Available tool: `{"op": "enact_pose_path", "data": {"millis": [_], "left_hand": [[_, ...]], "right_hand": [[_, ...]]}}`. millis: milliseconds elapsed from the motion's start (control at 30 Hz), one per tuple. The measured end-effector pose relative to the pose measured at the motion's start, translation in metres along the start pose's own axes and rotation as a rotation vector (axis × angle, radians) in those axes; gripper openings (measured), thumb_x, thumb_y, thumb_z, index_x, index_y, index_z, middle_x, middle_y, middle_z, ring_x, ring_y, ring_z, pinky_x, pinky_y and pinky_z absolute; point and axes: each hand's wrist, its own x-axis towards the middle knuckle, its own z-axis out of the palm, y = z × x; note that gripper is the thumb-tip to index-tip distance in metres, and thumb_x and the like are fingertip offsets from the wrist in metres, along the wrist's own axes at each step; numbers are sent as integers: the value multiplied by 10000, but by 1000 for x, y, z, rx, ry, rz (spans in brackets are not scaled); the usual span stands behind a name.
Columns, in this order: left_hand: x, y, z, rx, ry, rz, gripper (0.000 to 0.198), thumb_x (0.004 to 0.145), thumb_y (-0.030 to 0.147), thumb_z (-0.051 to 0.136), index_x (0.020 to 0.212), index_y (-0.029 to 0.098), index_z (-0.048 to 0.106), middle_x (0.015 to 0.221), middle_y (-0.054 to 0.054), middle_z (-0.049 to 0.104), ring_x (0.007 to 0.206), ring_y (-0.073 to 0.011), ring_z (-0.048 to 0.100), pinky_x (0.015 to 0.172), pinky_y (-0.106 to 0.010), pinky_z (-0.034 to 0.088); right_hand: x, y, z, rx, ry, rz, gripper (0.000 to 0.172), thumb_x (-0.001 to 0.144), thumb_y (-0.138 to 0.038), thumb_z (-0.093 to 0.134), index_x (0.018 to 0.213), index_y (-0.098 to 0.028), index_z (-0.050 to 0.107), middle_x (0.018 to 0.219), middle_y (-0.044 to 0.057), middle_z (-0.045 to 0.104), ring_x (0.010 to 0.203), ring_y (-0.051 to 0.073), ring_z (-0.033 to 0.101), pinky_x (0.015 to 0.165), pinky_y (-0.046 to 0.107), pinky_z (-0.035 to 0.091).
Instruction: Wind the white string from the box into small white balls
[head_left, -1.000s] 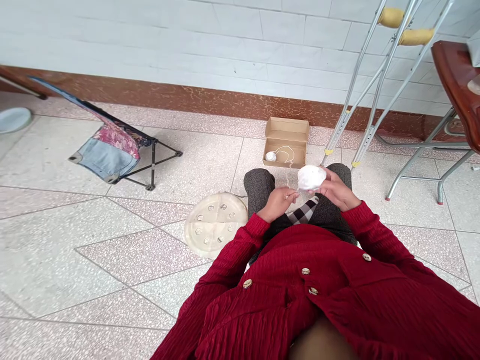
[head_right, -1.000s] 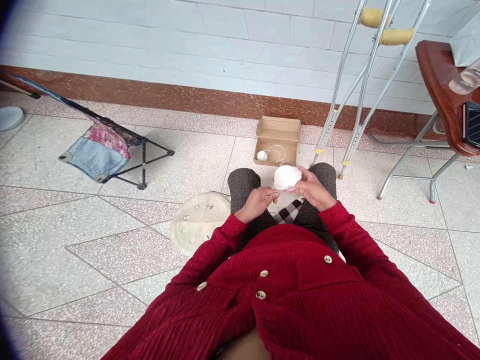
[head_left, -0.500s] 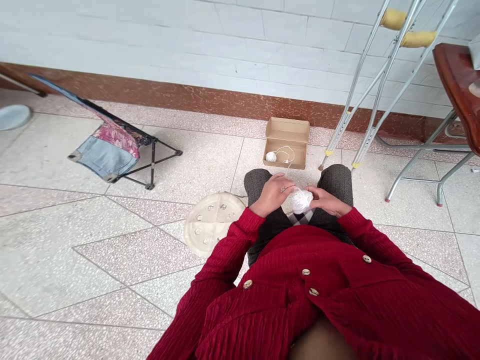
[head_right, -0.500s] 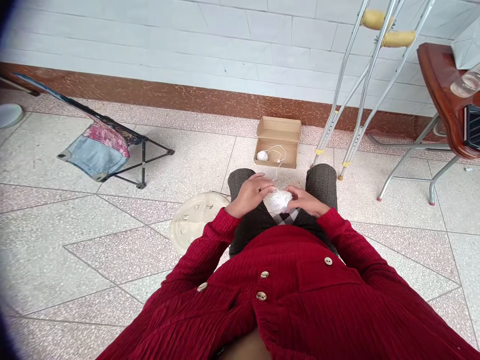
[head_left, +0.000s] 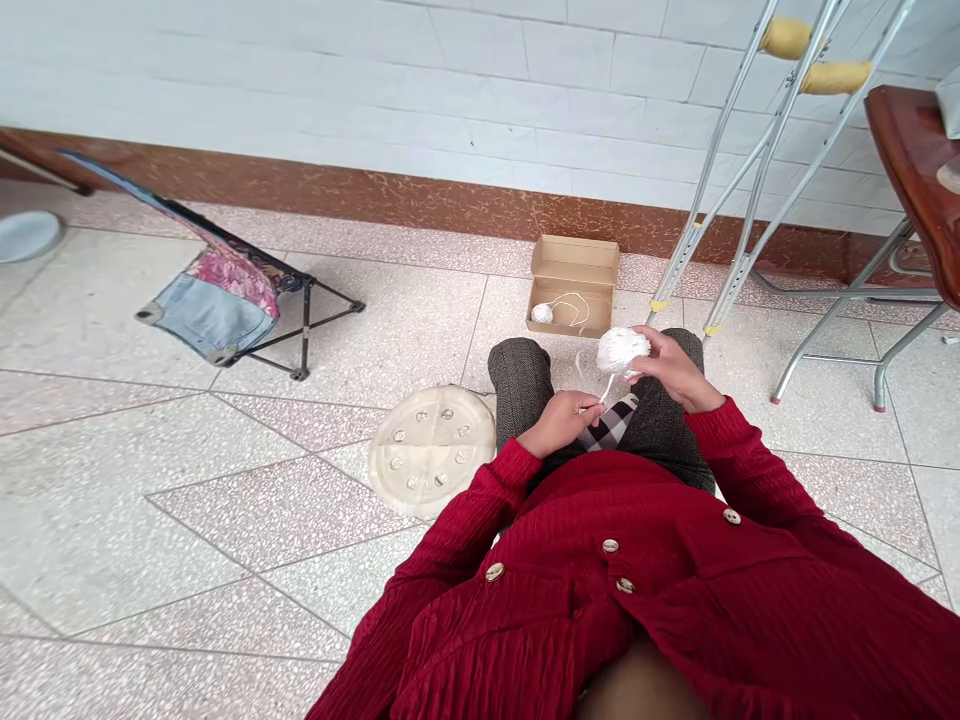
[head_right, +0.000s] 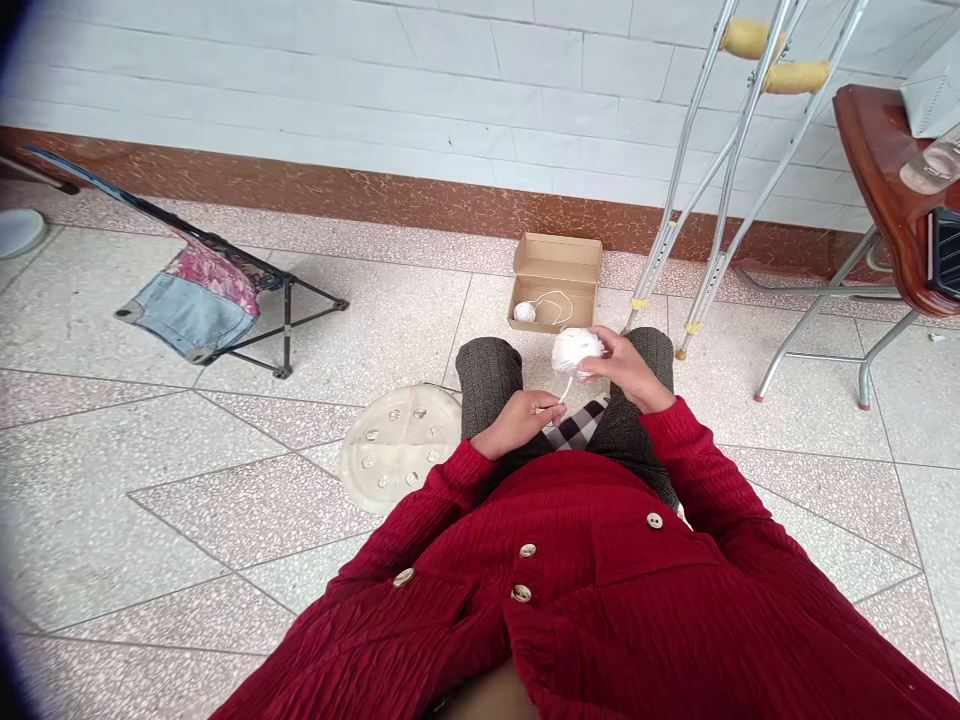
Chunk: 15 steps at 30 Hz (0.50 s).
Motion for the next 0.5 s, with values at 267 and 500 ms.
{"op": "enact_pose_path", "data": {"millis": [267,500], "left_hand": [[2,24,-28,248,103,272,320,970,297,483,734,189,670,756,-9,689,783,-152,611,1035,-343,398],[14,22,-53,310,251,234,291,969,321,497,795,185,686,789,-15,697,793,-154,611,1115,-390,338]], "right_hand": [[10,44,7,-585,133,7,472,548,-315,810,976,-201,647,780,-13,624,692,166,555,689,316,485],[-23,36,23,276,-302,307,563,582,-158,792,1127,-186,651,955,36,714,793,173,665,695,301,566]]}}
